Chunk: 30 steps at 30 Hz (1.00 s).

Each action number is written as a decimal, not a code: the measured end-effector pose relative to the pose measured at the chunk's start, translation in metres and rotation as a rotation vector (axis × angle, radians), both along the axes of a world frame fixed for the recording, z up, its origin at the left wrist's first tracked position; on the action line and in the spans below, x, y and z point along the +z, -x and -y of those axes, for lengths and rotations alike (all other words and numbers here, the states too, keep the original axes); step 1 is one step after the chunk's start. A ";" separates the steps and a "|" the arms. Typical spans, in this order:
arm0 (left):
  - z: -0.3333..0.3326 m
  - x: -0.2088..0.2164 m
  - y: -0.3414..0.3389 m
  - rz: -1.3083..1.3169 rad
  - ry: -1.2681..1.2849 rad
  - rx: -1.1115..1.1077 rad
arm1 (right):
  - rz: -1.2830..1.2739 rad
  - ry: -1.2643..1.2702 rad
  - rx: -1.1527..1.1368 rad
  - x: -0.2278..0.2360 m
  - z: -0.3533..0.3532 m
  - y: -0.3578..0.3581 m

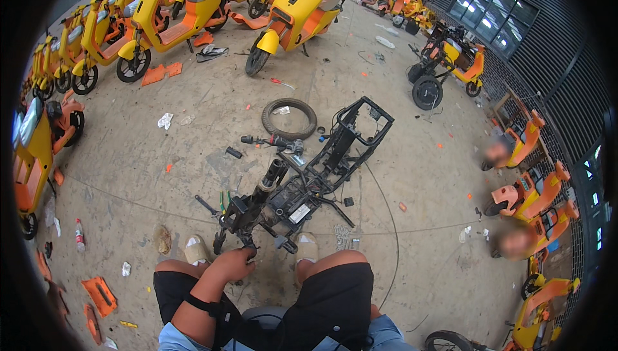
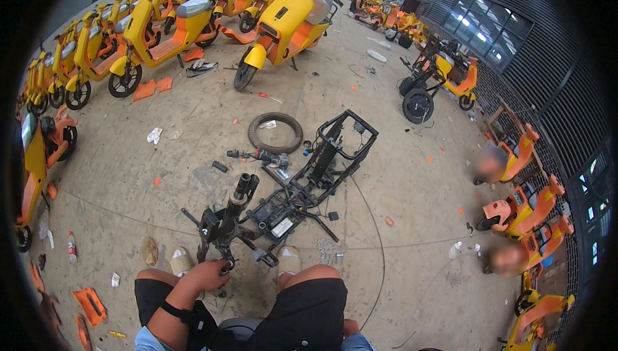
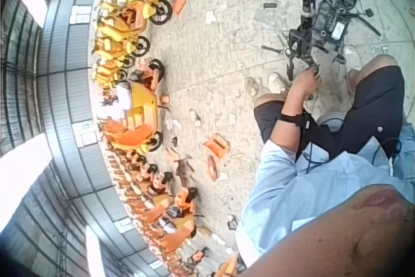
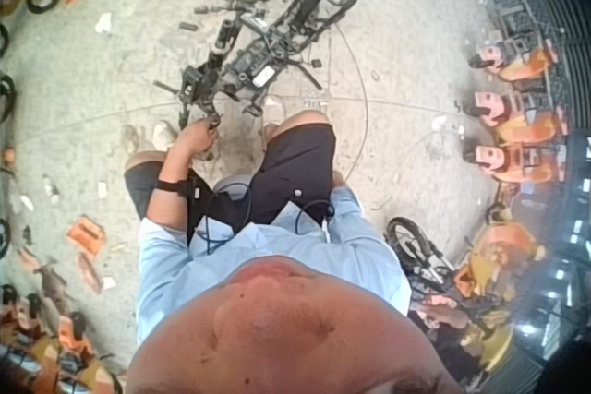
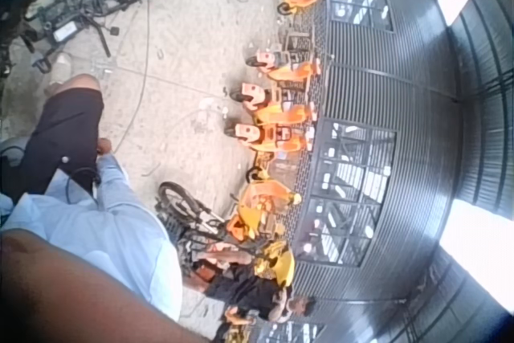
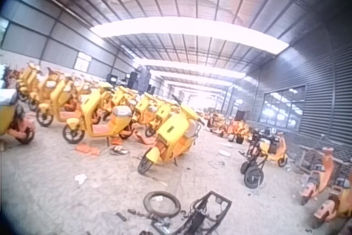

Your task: The person assembles a scooter frame by hand and using a large adjustable wrench to tighten a steering column component, then places a small orange clip onto the assembly.

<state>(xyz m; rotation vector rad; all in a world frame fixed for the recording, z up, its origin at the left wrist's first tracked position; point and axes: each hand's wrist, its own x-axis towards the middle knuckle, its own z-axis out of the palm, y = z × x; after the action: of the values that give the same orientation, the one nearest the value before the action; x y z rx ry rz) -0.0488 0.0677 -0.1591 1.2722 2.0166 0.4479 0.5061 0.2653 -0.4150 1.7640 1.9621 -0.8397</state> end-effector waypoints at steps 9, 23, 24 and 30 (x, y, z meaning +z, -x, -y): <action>0.005 -0.014 0.002 -0.014 -0.037 0.009 | 0.021 -0.030 0.075 -0.001 -0.001 0.001; -0.004 -0.005 -0.001 -0.021 0.004 -0.022 | 0.092 -0.054 0.161 -0.007 0.009 -0.008; -0.001 -0.007 0.001 -0.013 0.005 -0.012 | 0.119 -0.051 0.158 0.001 0.006 -0.002; -0.001 -0.007 0.000 -0.002 -0.014 -0.004 | 0.256 -0.058 0.119 0.036 0.007 0.016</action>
<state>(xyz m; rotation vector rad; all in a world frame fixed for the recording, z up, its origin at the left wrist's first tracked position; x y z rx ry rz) -0.0489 0.0688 -0.1657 1.2855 2.0151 0.4598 0.4896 0.2579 -0.3793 1.6738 1.9146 -0.4952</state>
